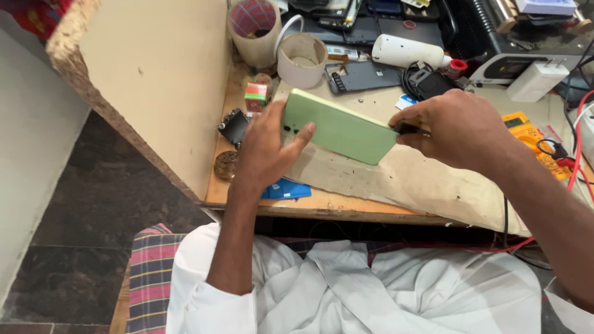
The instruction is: The person pries open the back cover of a green smartphone using a pry tool, removes the back panel, and works on the internal components with a screwdriver and pry bar, pressing and adjusting parts inside the phone body on the workbench.
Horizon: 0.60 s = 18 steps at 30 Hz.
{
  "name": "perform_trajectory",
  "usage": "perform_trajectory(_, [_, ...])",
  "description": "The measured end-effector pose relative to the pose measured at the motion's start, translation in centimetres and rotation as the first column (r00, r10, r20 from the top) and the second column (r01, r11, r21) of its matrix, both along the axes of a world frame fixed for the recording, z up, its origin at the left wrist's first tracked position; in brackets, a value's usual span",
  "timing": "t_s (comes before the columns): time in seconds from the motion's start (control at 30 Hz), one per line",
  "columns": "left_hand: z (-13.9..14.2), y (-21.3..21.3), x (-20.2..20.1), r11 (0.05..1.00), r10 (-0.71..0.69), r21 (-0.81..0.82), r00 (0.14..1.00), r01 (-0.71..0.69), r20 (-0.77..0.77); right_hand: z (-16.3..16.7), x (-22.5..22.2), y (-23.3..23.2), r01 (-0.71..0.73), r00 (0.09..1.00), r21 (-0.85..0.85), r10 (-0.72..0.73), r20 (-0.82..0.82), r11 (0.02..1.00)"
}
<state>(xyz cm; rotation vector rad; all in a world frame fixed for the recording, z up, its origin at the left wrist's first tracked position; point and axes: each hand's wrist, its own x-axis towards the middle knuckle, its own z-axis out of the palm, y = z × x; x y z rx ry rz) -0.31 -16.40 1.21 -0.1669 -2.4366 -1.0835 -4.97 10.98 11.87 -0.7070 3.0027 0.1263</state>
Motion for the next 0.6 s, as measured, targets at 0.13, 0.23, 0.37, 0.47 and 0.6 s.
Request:
perform_trajectory(0.13, [-0.5,0.8,0.3,0.984,-0.068,0.172,0.991,0.047,0.118,0.1,-0.3,1.1,-0.023,1.0,0.016,0.023,-0.008,1.0])
perform_trajectory(0.23, [-1.4,1.9,0.3,0.998,-0.055,-0.007,0.998,0.055,0.015,0.4,-0.7,2.5,-0.03,0.999,0.043,0.03,-0.009,0.999])
perform_trajectory(0.37, [-2.8,3.9,1.5,0.999,-0.018,-0.036,0.999,0.017,-0.035,0.9,-0.7,3.9,-0.044,0.999,0.14,0.046,-0.017,0.989])
perform_trajectory(0.47, [-3.3,5.6,2.6,1.0,0.014,-0.012,1.0,-0.014,-0.014,1.2,-0.6,4.4,-0.021,1.0,0.261,0.02,0.007,0.965])
perform_trajectory(0.6, [-2.9,7.2,3.4,0.998,0.068,-0.004,0.997,-0.068,-0.043,1.6,-0.5,4.7,0.043,0.996,0.329,-0.065,0.056,0.943])
